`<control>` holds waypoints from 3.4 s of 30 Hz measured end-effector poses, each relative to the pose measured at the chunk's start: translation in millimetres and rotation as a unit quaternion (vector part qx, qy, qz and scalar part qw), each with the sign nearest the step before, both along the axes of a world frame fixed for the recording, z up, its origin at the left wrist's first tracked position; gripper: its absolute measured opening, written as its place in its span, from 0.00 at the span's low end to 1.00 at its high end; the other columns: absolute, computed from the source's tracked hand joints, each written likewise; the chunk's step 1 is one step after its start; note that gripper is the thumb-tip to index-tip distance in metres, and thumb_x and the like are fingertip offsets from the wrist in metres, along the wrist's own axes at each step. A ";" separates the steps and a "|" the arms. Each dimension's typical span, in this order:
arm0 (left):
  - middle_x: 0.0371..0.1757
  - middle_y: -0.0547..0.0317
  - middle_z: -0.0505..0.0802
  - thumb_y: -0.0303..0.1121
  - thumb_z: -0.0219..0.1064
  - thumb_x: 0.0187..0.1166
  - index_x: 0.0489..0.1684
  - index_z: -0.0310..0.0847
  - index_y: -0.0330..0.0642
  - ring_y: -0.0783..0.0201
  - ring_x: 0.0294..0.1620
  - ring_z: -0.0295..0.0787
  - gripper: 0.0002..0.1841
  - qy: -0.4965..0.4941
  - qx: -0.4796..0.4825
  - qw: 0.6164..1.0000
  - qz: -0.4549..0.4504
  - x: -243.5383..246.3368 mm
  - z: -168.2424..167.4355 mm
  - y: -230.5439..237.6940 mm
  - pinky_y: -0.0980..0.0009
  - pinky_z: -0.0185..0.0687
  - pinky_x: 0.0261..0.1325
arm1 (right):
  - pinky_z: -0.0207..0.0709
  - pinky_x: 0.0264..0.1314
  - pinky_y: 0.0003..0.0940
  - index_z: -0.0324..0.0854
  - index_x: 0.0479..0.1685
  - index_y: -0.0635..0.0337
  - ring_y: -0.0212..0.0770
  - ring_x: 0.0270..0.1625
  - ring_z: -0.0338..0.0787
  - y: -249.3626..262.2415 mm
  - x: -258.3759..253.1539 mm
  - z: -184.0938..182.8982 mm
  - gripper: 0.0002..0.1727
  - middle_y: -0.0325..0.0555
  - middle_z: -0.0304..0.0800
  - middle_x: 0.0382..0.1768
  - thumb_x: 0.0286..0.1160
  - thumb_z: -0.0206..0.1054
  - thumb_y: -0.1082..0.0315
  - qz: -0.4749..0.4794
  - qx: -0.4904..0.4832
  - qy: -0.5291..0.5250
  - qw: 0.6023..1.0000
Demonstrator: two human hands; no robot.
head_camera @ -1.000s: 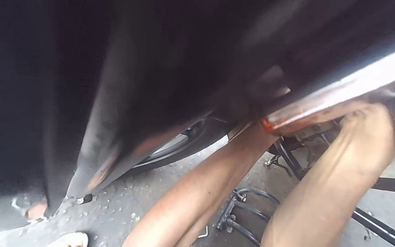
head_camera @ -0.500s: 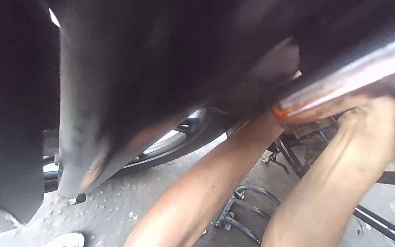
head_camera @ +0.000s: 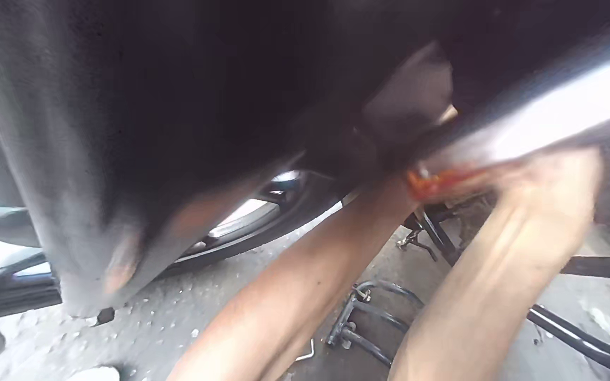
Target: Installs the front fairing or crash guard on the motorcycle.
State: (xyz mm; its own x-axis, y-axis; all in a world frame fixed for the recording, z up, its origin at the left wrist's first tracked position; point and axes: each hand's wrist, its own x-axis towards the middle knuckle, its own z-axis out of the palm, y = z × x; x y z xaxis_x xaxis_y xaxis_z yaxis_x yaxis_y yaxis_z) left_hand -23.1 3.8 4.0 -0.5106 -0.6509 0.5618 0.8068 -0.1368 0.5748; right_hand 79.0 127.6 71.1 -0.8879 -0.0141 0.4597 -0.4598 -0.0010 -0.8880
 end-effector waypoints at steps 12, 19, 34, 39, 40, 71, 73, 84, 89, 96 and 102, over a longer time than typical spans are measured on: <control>0.63 0.50 0.89 0.54 0.58 0.89 0.65 0.81 0.44 0.55 0.65 0.88 0.24 -0.013 -0.004 0.999 -0.047 12.8 -1.2 -15.2 0.50 0.87 0.66 | 0.86 0.52 0.35 0.76 0.63 0.57 0.34 0.52 0.88 15.2 -35.5 -6.6 0.17 0.42 0.87 0.49 0.83 0.66 0.59 -0.015 -0.060 0.006 0.998; 0.62 0.48 0.90 0.52 0.59 0.89 0.63 0.79 0.41 0.54 0.66 0.88 0.22 0.006 0.007 0.998 -0.063 13.7 -4.8 -16.3 0.49 0.85 0.69 | 0.83 0.47 0.24 0.79 0.51 0.61 0.28 0.45 0.86 -7.3 -19.4 4.0 0.11 0.40 0.86 0.41 0.76 0.72 0.70 -0.067 -0.060 0.062 0.994; 0.51 0.52 0.88 0.51 0.57 0.90 0.59 0.79 0.46 0.60 0.42 0.85 0.18 -0.032 0.001 0.996 -0.083 16.1 -18.6 -25.8 0.64 0.82 0.34 | 0.86 0.43 0.25 0.78 0.53 0.63 0.30 0.42 0.89 0.4 -62.5 -0.3 0.13 0.42 0.87 0.39 0.77 0.72 0.68 -0.049 -0.062 0.066 0.995; 0.30 0.57 0.78 0.45 0.55 0.92 0.49 0.75 0.44 0.65 0.24 0.72 0.14 -0.006 0.027 0.993 -0.119 15.3 -21.1 -24.2 0.69 0.71 0.22 | 0.87 0.39 0.29 0.84 0.46 0.63 0.31 0.39 0.92 -7.9 -101.1 -8.7 0.27 0.43 0.91 0.36 0.55 0.86 0.54 -0.186 -0.045 0.194 0.962; 0.30 0.57 0.77 0.44 0.55 0.92 0.49 0.74 0.43 0.65 0.24 0.71 0.13 -0.002 0.031 0.992 -0.125 15.4 -20.6 -24.7 0.69 0.70 0.22 | 0.86 0.34 0.30 0.86 0.41 0.61 0.32 0.36 0.92 -11.8 -113.7 -10.1 0.29 0.43 0.91 0.33 0.48 0.87 0.49 -0.233 -0.048 0.197 0.951; 0.47 0.48 0.91 0.57 0.63 0.85 0.54 0.86 0.40 0.54 0.47 0.92 0.25 -0.056 0.030 0.995 -0.072 10.0 -3.7 -15.7 0.51 0.92 0.49 | 0.83 0.50 0.25 0.76 0.59 0.61 0.30 0.48 0.86 -4.6 -23.3 0.1 0.13 0.41 0.85 0.45 0.79 0.69 0.71 -0.040 -0.060 0.058 0.996; 0.56 0.46 0.91 0.57 0.63 0.85 0.60 0.85 0.43 0.51 0.56 0.92 0.26 -0.056 0.027 0.994 -0.087 10.7 -4.4 -15.4 0.46 0.91 0.57 | 0.83 0.52 0.26 0.76 0.61 0.61 0.30 0.50 0.86 -4.2 -21.4 0.3 0.14 0.42 0.85 0.48 0.81 0.67 0.70 -0.043 -0.059 0.053 0.996; 0.54 0.51 0.92 0.59 0.64 0.83 0.57 0.87 0.45 0.54 0.56 0.91 0.26 -0.054 0.042 0.995 -0.076 22.0 -0.7 -3.3 0.47 0.90 0.57 | 0.85 0.61 0.37 0.80 0.57 0.61 0.35 0.56 0.89 -2.2 -4.9 -20.1 0.10 0.43 0.89 0.50 0.82 0.63 0.70 -0.026 -0.032 0.087 0.995; 0.57 0.49 0.93 0.62 0.61 0.84 0.57 0.88 0.43 0.52 0.62 0.91 0.30 -0.050 0.036 0.995 -0.084 22.6 3.8 -2.4 0.44 0.89 0.62 | 0.83 0.67 0.31 0.83 0.56 0.65 0.31 0.58 0.90 -2.8 1.8 -24.9 0.11 0.41 0.91 0.51 0.78 0.67 0.74 0.007 0.000 0.142 0.990; 0.47 0.51 0.94 0.60 0.61 0.85 0.46 0.89 0.41 0.56 0.51 0.94 0.28 -0.058 0.016 0.997 -0.051 19.3 2.3 -7.1 0.50 0.93 0.52 | 0.86 0.55 0.35 0.83 0.44 0.60 0.34 0.48 0.90 -9.2 2.7 -20.4 0.03 0.40 0.91 0.41 0.80 0.64 0.73 -0.008 -0.071 0.123 0.990; 0.58 0.50 0.93 0.59 0.62 0.84 0.57 0.89 0.45 0.53 0.61 0.92 0.26 -0.052 0.009 0.996 -0.068 15.1 -0.2 -9.1 0.45 0.91 0.60 | 0.86 0.61 0.35 0.83 0.45 0.62 0.34 0.51 0.91 -7.2 -0.2 -19.7 0.04 0.41 0.92 0.42 0.79 0.66 0.75 0.016 -0.063 0.148 0.987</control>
